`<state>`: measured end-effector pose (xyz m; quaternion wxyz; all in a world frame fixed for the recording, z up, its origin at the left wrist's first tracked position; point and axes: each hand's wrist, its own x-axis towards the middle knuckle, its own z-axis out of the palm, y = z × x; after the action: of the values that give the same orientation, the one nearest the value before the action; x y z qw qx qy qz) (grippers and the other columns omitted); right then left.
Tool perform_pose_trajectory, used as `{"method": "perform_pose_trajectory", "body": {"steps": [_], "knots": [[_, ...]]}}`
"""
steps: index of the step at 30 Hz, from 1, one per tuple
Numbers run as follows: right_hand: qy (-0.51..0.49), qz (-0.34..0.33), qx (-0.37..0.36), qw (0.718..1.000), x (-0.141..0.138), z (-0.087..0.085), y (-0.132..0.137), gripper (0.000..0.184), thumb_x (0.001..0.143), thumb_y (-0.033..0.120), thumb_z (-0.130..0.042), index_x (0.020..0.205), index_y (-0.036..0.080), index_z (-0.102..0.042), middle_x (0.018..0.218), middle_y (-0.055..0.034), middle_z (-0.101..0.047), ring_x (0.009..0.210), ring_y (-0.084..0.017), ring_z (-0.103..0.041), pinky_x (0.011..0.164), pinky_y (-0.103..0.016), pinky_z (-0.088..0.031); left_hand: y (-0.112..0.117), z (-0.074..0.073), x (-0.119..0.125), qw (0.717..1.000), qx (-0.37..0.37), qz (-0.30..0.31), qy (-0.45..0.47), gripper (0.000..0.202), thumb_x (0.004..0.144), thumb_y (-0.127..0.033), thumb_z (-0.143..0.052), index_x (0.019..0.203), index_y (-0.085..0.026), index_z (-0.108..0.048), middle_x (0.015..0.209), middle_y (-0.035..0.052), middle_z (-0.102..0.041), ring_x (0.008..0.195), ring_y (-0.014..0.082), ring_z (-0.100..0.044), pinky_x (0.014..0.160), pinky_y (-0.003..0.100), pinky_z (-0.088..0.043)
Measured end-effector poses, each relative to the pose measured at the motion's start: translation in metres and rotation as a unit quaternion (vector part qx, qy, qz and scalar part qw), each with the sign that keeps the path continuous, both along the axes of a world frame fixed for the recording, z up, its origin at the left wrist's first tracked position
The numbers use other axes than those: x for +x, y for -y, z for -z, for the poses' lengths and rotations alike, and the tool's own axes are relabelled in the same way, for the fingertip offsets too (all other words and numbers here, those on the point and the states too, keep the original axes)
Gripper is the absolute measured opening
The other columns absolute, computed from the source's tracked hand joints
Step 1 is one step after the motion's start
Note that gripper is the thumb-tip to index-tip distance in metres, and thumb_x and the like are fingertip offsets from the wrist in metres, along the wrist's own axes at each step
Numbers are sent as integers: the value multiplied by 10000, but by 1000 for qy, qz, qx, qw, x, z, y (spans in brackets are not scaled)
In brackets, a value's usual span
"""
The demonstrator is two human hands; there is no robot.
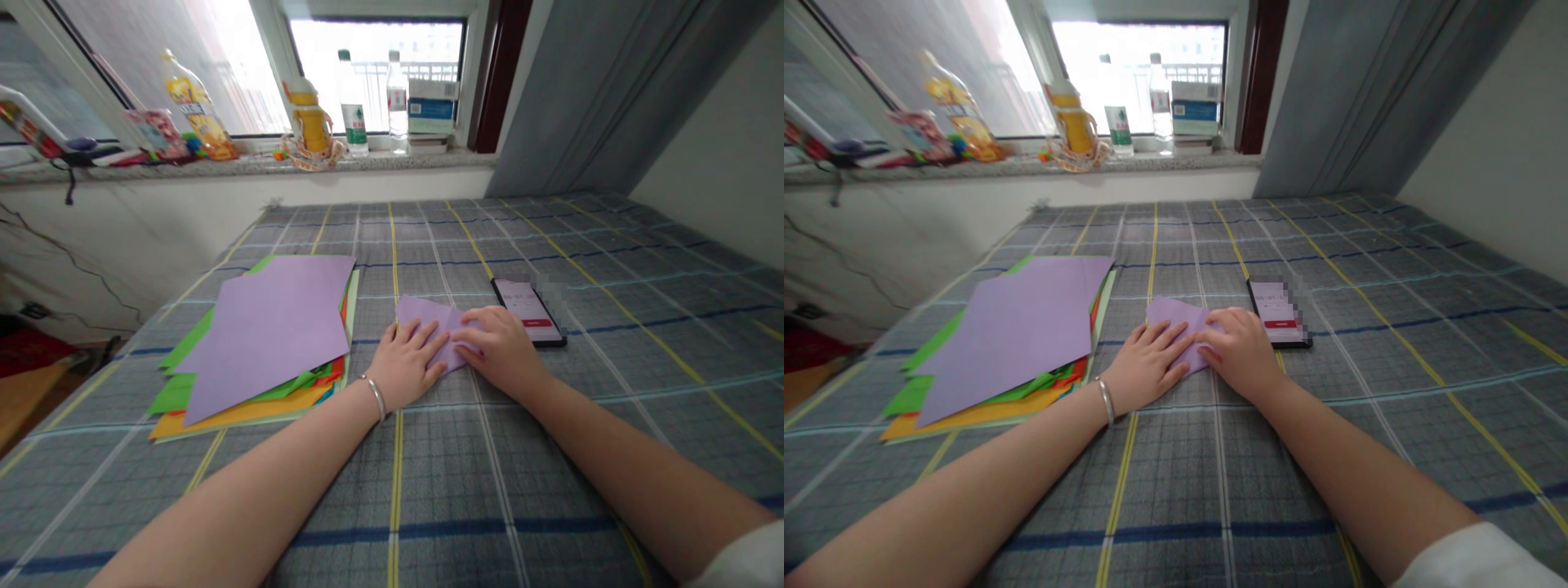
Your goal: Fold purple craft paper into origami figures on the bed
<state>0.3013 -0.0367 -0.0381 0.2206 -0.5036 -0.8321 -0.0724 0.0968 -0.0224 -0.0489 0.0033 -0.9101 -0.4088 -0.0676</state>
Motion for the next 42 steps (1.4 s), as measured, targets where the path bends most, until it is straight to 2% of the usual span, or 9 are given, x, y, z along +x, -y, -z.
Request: {"method": "perform_pose_trajectory", "body": {"steps": [2,4,9,17,27,31,36,42], "knots": [[21,-98,-19,995,3,-2,6,192,911,305,-540,893,247,-723,1003,-42,-696,961,-199,-558,894,-353,-383,0,0,0,1000,2,-1,2,511,969,-521,-308,1434,-322,-382,1514,26,-371,1366,311,-329,1104,531,-239],[40,-158,-57,985,5,-5,12,225,929,301,-514,912,235,-729,943,-38,-708,931,-185,-570,869,-330,-404,0,0,0,1000,-2,-1,-1,513,970,-521,-307,1440,-325,-370,1521,24,-359,1370,311,-324,1105,530,-235],[80,-166,-103,977,5,-12,17,267,951,269,-472,953,245,-738,965,-34,-708,923,-179,-586,856,-323,-415,-2,-2,-1,999,-26,2,-20,526,971,-526,-307,1451,-314,-354,1535,30,-333,1388,313,-300,1110,528,-225],[106,-155,-101,977,3,-14,16,274,939,289,-487,895,247,-754,955,-52,-693,911,-185,-589,824,-326,-414,-7,-5,-4,998,-47,19,-30,645,910,-620,-406,1469,-308,-321,1551,45,-297,1401,327,-274,1128,544,-209],[155,-60,-104,981,3,-27,25,226,885,254,-549,844,222,-769,1014,-68,-717,940,-213,-623,814,-341,-444,-10,-15,-7,996,-73,32,-42,675,889,-573,-495,1475,-297,-303,1557,70,-276,1404,334,-275,1119,559,-232],[172,1,-114,979,2,-31,28,214,872,250,-561,827,232,-770,1022,-56,-724,939,-217,-632,744,-325,-459,-10,-16,-8,995,-79,45,-44,679,886,-526,-529,1476,-277,-302,1556,87,-275,1401,339,-280,1122,554,-227],[181,75,-135,971,3,-32,28,217,864,346,-593,820,217,-761,1030,-62,-724,921,-236,-649,661,-320,-469,-8,-17,-9,994,-75,52,-55,649,908,-497,-508,1478,-274,-291,1564,91,-252,1427,337,-230,1131,564,-194],[188,126,-142,964,6,-29,26,268,900,348,-530,847,212,-754,991,-72,-726,872,-240,-666,582,-304,-434,-7,-18,-12,993,-86,54,-63,640,910,-478,-511,1478,-286,-288,1569,87,-236,1438,338,-203,1129,579,-186]]}}
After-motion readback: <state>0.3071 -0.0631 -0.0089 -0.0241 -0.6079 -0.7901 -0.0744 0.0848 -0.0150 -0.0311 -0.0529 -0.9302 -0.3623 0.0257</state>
